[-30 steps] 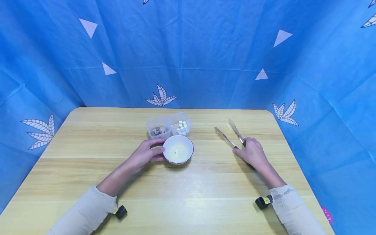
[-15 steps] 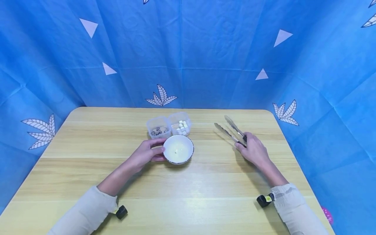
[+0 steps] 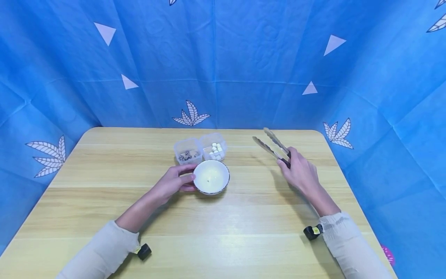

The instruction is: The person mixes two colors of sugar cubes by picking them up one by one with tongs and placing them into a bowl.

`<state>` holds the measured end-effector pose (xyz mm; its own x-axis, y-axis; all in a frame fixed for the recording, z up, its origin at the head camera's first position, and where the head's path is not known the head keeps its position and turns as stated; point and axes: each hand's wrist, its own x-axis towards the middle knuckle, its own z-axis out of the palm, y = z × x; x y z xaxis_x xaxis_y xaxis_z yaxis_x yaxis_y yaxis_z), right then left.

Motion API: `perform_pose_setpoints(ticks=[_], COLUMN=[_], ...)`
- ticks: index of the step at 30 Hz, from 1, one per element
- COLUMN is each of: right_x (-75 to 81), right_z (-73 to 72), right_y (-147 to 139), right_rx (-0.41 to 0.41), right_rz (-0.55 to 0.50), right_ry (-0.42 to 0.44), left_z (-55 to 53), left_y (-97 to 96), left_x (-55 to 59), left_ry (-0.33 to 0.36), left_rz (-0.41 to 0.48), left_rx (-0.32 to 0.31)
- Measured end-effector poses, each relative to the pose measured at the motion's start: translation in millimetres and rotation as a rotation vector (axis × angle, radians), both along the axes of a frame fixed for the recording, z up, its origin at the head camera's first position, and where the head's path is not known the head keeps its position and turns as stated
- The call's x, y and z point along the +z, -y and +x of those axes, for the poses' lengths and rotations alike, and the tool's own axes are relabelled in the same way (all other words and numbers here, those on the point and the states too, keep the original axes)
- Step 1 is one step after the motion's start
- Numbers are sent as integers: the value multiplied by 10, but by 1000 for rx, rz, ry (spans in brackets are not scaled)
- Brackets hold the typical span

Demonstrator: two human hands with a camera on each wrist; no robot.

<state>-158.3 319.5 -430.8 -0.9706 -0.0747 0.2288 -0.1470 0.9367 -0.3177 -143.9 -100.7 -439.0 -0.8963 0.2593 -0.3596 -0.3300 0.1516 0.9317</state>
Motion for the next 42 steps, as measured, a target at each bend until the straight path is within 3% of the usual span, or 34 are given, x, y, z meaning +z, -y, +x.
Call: perform_pose_setpoints(ticks=[12,19,27,35,42], right_x=[256,464,640,809,921], right_z=[-203,-304,-384,-460,-536], right_y=[188,357,573,823,1021], right_rx=[96,174,258,357,405], right_rz=[165,238,287,435,531], right_ry=[-139,-144,-208,-263,-221], left_z=[6,25,29,34,38], left_y=[14,24,28,22,13], left_x=[-23,-32,-50,-49,-42], left_ry=[7,-1,6,17,25], left_rz=[21,47,67,85,84], left_rx=[2,2,13,27,36])
